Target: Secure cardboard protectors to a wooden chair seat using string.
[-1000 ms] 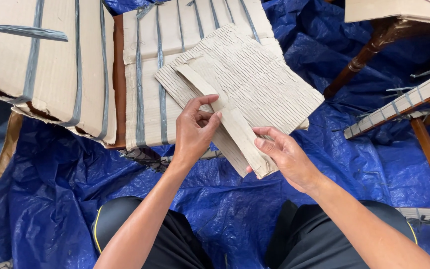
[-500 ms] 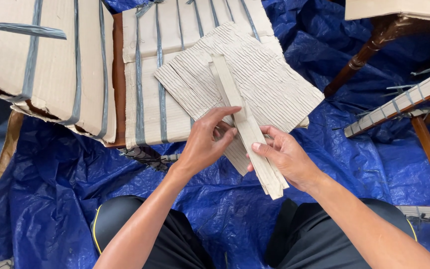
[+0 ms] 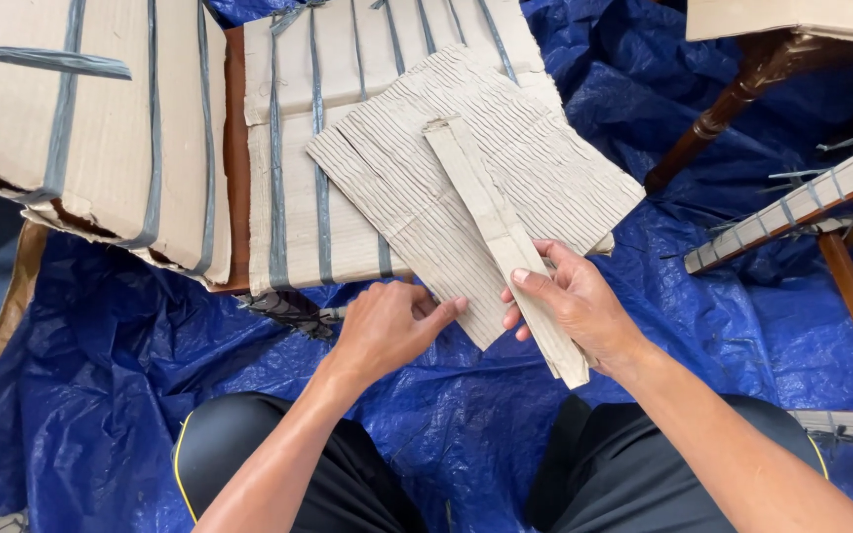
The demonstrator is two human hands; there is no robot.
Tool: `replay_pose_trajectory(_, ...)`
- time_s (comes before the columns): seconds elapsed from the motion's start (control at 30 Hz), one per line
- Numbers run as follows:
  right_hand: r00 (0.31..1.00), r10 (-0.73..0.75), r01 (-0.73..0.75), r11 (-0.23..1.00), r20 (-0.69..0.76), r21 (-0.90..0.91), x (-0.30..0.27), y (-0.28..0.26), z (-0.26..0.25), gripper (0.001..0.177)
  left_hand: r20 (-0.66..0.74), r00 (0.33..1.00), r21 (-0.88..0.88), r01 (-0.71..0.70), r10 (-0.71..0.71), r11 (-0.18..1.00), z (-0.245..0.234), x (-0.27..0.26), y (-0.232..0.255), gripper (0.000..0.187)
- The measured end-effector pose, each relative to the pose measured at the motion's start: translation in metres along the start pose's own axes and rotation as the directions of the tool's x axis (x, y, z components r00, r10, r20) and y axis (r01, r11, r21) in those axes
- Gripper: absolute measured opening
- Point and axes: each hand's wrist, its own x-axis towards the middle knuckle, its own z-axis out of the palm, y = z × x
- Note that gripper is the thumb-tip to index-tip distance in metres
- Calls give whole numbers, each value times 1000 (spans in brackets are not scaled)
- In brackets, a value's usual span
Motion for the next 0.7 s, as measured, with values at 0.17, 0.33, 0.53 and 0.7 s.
replay_pose_trajectory(0.17, 1000, -13, 13, 1000, 27, 11, 3, 5, 0, 47, 50, 996, -525, -37, 74, 850, 25, 6, -14, 40)
replay_pose_trajectory(0.33, 1000, 15, -15, 1000, 9, -4, 1, 2, 0, 48, 147, 986, -548, 16, 77, 836, 23, 9, -25, 36)
replay_pose_trajectory(0.53, 1000, 22, -22, 999, 11, -29, -2, 2, 0, 49, 220, 974, -500, 63, 56, 864, -6, 6, -32, 36)
replay_pose_trajectory(0.7, 999, 27, -26, 999, 21, -42, -4, 3, -3, 47, 115, 983, -288, 169, -141, 943, -27, 2, -26, 40)
